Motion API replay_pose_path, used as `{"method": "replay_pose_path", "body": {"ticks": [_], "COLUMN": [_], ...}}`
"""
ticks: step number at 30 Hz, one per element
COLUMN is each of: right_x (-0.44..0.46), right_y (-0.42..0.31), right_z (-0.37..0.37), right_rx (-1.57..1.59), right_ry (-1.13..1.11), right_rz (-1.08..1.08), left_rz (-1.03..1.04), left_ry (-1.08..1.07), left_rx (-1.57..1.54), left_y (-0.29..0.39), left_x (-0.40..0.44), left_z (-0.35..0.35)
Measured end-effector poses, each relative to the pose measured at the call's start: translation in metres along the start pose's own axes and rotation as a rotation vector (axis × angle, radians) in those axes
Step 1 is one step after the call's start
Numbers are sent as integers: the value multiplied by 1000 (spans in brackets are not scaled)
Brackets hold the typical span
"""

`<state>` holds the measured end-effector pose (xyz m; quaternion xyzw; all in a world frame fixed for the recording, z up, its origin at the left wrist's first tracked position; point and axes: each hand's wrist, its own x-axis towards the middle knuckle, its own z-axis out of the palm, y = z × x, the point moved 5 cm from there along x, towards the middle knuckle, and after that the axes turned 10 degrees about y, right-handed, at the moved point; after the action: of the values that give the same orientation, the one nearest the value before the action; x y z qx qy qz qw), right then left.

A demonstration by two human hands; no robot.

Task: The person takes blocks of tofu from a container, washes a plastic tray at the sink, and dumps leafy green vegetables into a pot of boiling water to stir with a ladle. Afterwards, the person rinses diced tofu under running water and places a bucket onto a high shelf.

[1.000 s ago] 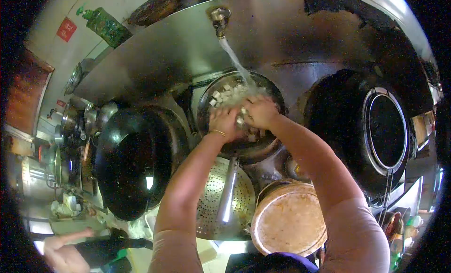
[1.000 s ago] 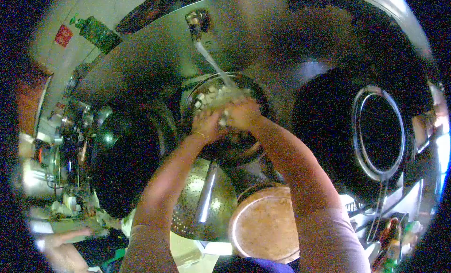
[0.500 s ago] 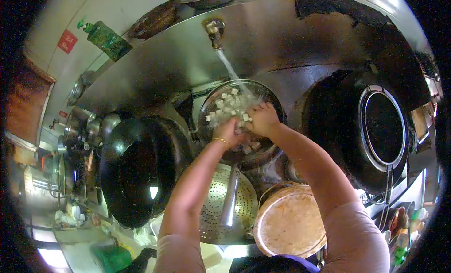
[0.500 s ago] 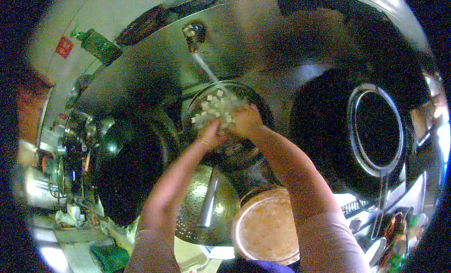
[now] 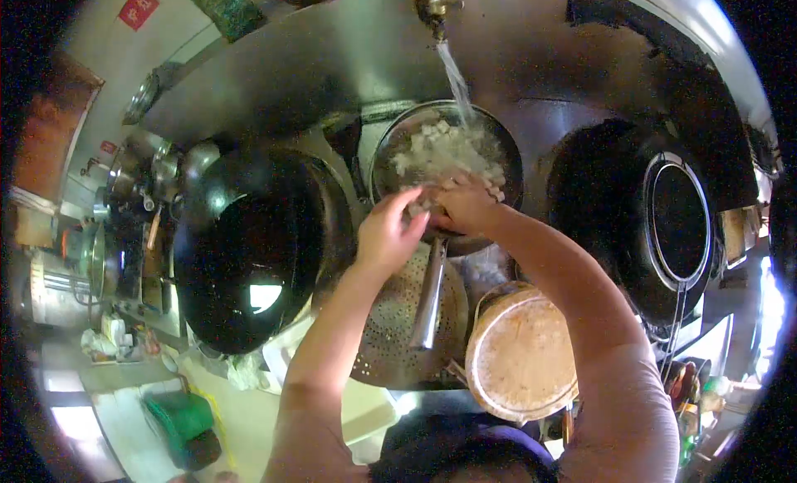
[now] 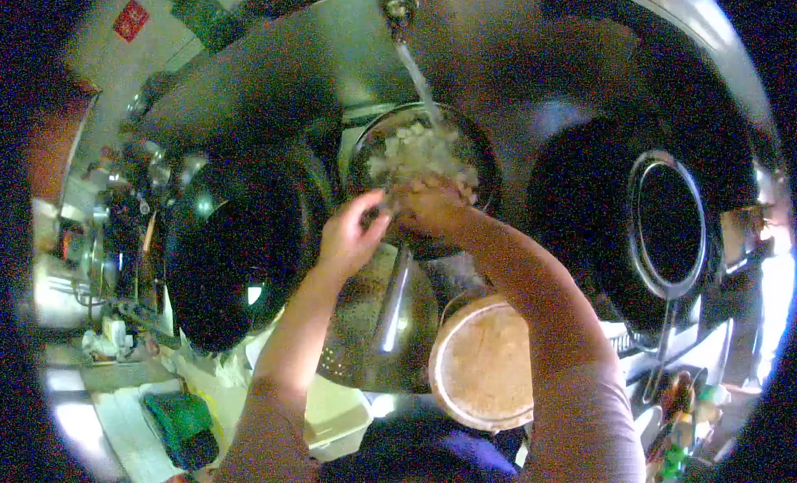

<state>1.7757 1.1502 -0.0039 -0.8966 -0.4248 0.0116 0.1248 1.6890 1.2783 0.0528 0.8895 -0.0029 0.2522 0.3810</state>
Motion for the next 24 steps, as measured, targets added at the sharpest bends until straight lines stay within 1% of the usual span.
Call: {"method": "replay_pose_path", "body": {"ticks": [1, 2, 3, 4, 5, 6, 7, 10, 13, 15, 17, 18, 19, 22, 23, 24], "right_x": [-1, 4, 8, 12, 16, 17, 20, 28, 30, 29, 29, 30, 32, 17, 3, -12], "right_y": [2, 9, 15, 18, 22, 19, 16, 13, 20, 9, 14, 24, 34, 50, 51, 33], "right_z": [7, 6, 6, 7, 9, 17, 25, 34, 21, 29, 32, 30, 26, 0, -8, -32], "right_rx": [-16, -102, -186, -229, -272, -269, -265, -289, -394, -568, -531, -408, -286, -208, -170, -133], "right_ry": [106, 105, 101, 107, 110, 116, 120, -131, 217, 189, 94, 15, -57, -48, -44, -30], "right_rz": [-158, -40, 80, 140, 200, 201, 199, 128, 312, 98, 57, 124, 192, 349, 367, 387], "left_rz": [10, 24, 12, -2, -42, -95, -154, -293, -370, -394, -378, -362, -388, -435, -548, -631], "left_ry": [9, 17, 2, -15, 11, 34, 4, -41, -64, -90, -100, -103, -73, -27, -5, -33], "left_rx": [10, 20, 113, 206, 124, 44, 35, 28, 52, 83, 117, 134, 112, 29, -84, -261], "left_y": [10, 17, 15, 10, 5, 1, 0, -5, -5, -2, 1, 4, 7, 19, 21, 29], "left_x": [-20, -43, -72, -101, -129, -161, -191, -257, -283, -294, -301, -303, -305, -313, -322, -323], "left_z": [-25, -52, -74, -94, -112, -129, -144, -173, -188, -196, -202, -203, -204, -192, -179, -163]}}
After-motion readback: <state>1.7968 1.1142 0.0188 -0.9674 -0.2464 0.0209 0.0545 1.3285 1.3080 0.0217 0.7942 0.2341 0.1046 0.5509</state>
